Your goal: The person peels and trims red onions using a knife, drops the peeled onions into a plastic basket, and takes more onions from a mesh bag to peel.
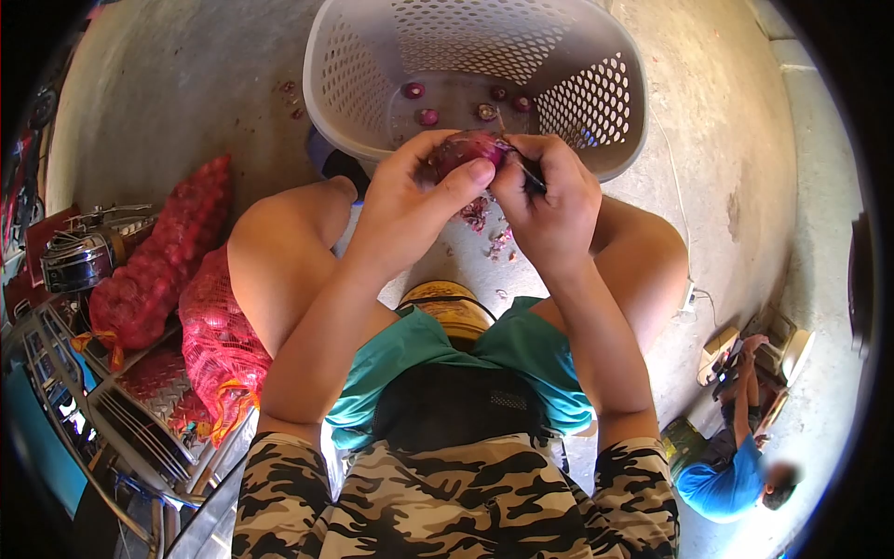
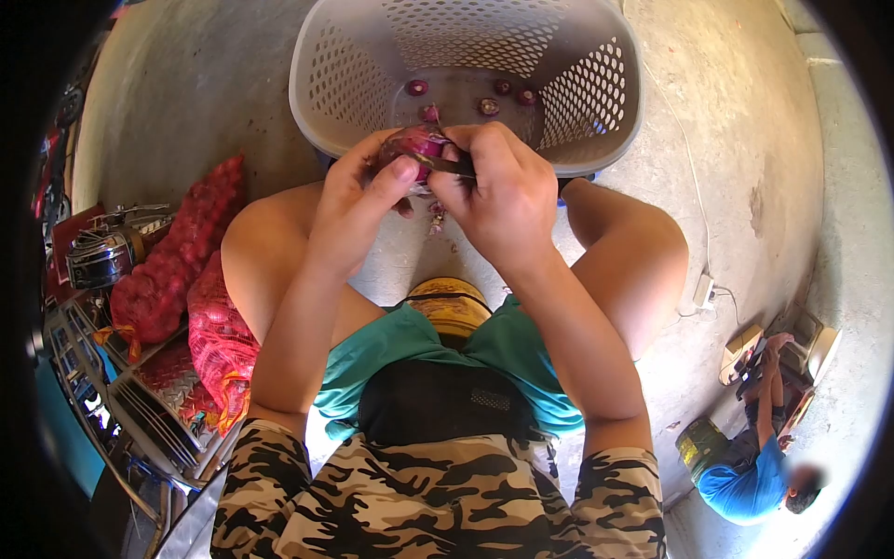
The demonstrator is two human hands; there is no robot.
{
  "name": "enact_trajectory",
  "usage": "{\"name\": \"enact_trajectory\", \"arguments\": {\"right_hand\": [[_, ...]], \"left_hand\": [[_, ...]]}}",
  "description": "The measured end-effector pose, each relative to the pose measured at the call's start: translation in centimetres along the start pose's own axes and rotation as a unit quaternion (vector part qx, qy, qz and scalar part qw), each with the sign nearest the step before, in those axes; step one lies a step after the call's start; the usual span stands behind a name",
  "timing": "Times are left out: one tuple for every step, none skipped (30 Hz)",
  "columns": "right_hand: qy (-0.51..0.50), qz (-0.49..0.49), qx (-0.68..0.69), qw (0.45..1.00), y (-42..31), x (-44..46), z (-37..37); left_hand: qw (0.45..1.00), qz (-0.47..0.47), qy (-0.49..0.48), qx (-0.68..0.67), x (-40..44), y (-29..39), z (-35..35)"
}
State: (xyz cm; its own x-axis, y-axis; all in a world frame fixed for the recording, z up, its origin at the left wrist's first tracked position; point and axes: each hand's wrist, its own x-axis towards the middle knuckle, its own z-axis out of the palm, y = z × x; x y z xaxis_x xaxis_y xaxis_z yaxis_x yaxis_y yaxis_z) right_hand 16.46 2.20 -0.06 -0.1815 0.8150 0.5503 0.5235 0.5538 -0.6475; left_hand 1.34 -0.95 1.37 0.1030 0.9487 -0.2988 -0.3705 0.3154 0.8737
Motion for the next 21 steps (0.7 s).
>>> {"name": "enact_trajectory", "arguments": {"right_hand": [[-0.002,0.024,0.011,1.0,-0.1,0.0,0.0],[-0.005,0.048,0.022,0.999,-0.3,0.0,-0.1],[-0.008,0.072,0.034,0.997,-0.5,0.0,0.0],[-0.014,0.095,0.045,0.994,-0.5,-0.1,-0.1],[-0.019,0.118,0.057,0.991,-0.4,-0.1,-0.2],[-0.025,0.142,0.067,0.987,-0.4,-0.1,-0.4],[-0.011,0.164,0.093,0.982,-0.4,-0.1,-0.4],[-0.026,0.182,0.125,0.975,-0.3,-0.1,-0.5],[-0.041,0.199,0.157,0.967,-0.1,-0.1,-0.7],[-0.055,0.216,0.189,0.956,0.1,-0.1,-0.8],[-0.059,0.209,0.199,0.956,0.3,-0.1,-0.8],[-0.062,0.202,0.209,0.955,0.5,-0.1,-0.8],[-0.065,0.195,0.219,0.954,0.6,-0.1,-0.8],[-0.072,0.215,0.232,0.946,0.5,-0.1,-0.9],[-0.079,0.235,0.246,0.937,0.4,0.1,-1.0],[-0.086,0.255,0.26,0.928,0.3,0.2,-1.2],[-0.075,0.295,0.297,0.905,0.0,0.4,-1.3],[-0.065,0.335,0.333,0.879,-0.3,0.7,-1.3],[-0.054,0.373,0.369,0.85,-0.5,0.9,-1.4],[-0.081,0.376,0.361,0.85,-0.3,1.0,-1.5],[-0.107,0.378,0.353,0.849,0.0,1.1,-1.8]], "left_hand": [[1.0,0.016,-0.001,0.004,0.0,0.0,0.0],[0.999,0.031,-0.002,0.008,-0.1,0.0,0.0],[0.999,0.04,-0.01,0.013,0.0,0.1,0.0],[0.998,0.049,-0.018,0.017,0.0,0.1,0.0],[0.998,0.059,-0.025,0.022,0.1,0.1,0.0],[0.997,0.063,-0.03,0.014,0.2,0.1,-0.1],[0.997,0.068,-0.036,0.006,0.2,0.1,-0.1],[0.997,0.072,-0.042,-0.002,0.2,0.0,-0.1],[0.997,0.067,-0.04,-0.002,0.2,0.1,-0.1],[0.997,0.061,-0.038,-0.002,0.2,0.2,-0.1],[0.998,0.055,-0.037,-0.002,0.2,0.3,-0.2],[0.998,0.063,-0.028,0.006,0.2,0.2,-0.3],[0.997,0.071,-0.019,0.013,0.2,0.0,-0.4],[0.997,0.078,-0.01,0.021,0.3,-0.1,-0.5],[0.996,0.08,-0.019,0.015,0.3,-0.1,-0.5],[0.996,0.082,-0.027,0.009,0.4,0.0,-0.5],[0.996,0.084,-0.035,0.002,0.4,0.1,-0.6],[0.996,0.077,-0.046,-0.002,0.3,0.3,-0.6],[0.996,0.07,-0.057,-0.006,0.1,0.5,-0.6],[0.996,0.063,-0.068,-0.011,0.1,0.6,-0.5],[0.995,0.073,-0.067,-0.008,0.1,0.5,-0.5]]}}
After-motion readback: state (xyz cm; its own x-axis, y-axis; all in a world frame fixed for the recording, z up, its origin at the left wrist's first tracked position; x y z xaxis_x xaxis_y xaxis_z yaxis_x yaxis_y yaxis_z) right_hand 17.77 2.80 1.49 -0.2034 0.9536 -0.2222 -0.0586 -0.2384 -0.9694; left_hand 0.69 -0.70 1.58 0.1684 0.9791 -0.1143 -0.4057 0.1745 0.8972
